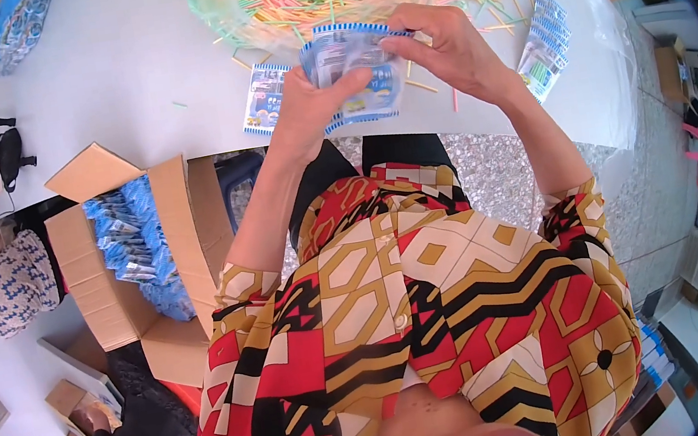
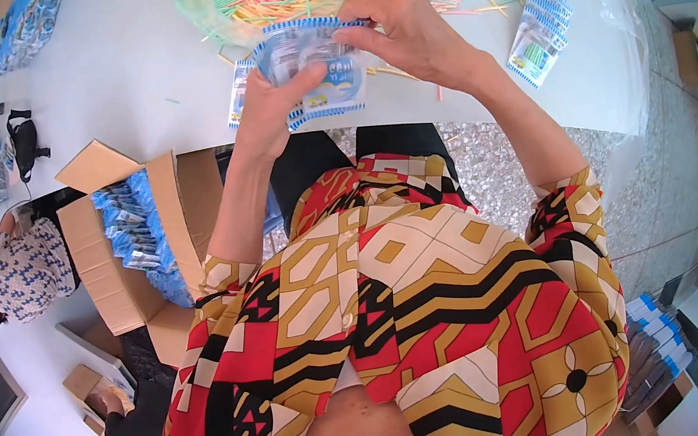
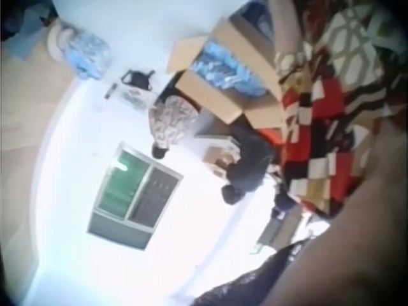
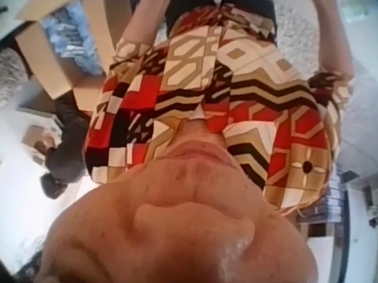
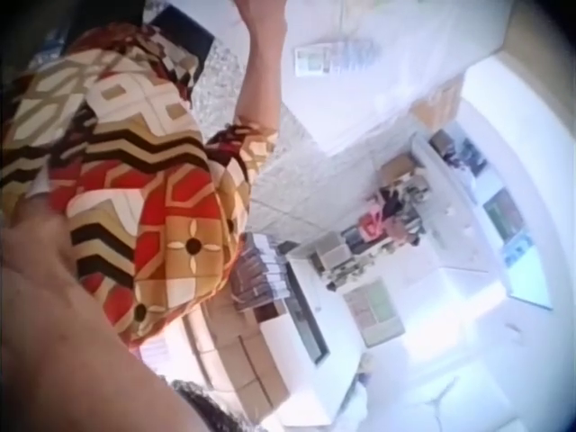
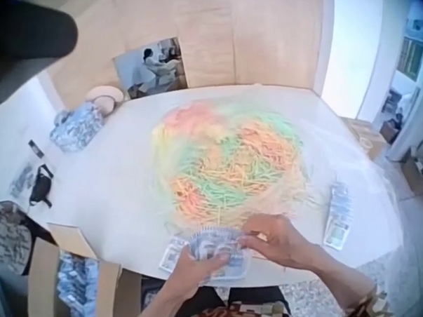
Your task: Packing colorful shredded paper into small plastic bags at a production table.
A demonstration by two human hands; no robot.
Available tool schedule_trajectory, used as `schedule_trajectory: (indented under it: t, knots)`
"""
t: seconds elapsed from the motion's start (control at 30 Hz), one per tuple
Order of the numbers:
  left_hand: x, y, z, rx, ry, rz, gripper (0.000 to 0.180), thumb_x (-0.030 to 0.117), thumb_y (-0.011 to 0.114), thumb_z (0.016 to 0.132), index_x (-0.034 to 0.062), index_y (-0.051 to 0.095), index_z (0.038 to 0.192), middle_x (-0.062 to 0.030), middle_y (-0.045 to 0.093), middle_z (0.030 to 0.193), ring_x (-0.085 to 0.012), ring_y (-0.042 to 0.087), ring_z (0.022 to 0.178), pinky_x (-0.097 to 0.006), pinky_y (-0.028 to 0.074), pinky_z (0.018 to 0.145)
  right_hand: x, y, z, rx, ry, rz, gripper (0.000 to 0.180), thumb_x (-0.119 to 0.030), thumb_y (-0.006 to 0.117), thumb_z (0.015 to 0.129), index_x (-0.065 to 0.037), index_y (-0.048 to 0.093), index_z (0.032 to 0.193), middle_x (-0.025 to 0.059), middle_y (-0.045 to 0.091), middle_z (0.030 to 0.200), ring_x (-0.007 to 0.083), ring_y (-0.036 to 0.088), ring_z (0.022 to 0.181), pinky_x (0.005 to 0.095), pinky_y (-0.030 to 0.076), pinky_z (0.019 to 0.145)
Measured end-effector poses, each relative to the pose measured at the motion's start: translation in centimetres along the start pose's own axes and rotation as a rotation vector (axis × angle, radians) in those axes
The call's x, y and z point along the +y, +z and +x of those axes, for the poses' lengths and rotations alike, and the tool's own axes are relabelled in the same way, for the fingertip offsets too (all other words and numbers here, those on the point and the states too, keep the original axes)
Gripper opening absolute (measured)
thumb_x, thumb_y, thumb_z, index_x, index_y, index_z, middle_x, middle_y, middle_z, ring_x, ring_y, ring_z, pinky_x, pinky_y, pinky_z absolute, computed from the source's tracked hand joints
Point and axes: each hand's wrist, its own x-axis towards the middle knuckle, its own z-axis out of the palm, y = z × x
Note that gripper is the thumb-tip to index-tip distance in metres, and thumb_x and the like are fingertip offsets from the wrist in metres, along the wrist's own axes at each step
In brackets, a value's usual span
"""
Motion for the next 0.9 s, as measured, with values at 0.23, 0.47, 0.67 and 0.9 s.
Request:
schedule_trajectory:
  t: [0.23,0.47,0.67,0.9]
  knots:
    - [-0.1,-0.8,-0.2,-0.001,0.036,0.052,0.027,0.006,0.072,0.075,0.0,0.063,0.1,-0.0047,0.066,0.091,-0.0109,0.062,0.079,-0.026,0.051,0.072,-0.8,0.3,1.0,-0.067,-0.092,-0.017,0.016,-0.002,0.058,0.083,0.0,0.057,0.098,0.0084,0.058,0.085,0.018,0.054,0.078,0.0287,0.044,0.072]
    - [-0.1,-1.0,-0.2,0.134,0.121,0.037,0.03,0.003,0.074,0.071,-0.001,0.063,0.099,-0.0055,0.066,0.088,-0.0108,0.062,0.075,-0.026,0.052,0.069,-2.4,0.5,1.1,0.096,-0.164,-0.044,0.024,-0.002,0.066,0.076,-0.005,0.06,0.098,0.005,0.06,0.095,0.0163,0.055,0.078,0.0265,0.045,0.067]
    - [0.1,-0.7,-0.1,0.158,0.175,0.043,0.029,0.001,0.074,0.07,-0.0006,0.064,0.097,-0.0035,0.065,0.087,-0.0097,0.06,0.074,-0.025,0.051,0.069,-2.7,0.9,0.9,0.166,-0.356,-0.292,0.027,-0.003,0.069,0.072,-0.007,0.061,0.097,0.0055,0.061,0.097,0.018,0.06,0.076,0.0274,0.049,0.061]
    - [-0.4,-0.6,-0.8,0.237,0.184,0.2,0.019,0.005,0.073,0.073,0.0,0.066,0.09,0.0006,0.064,0.08,-0.0056,0.057,0.068,-0.022,0.048,0.063,-2.7,2.4,0.7,0.104,-0.426,-0.371,0.016,-0.003,0.064,0.077,-0.004,0.059,0.091,0.0075,0.062,0.088,0.0242,0.062,0.071,0.0308,0.05,0.057]
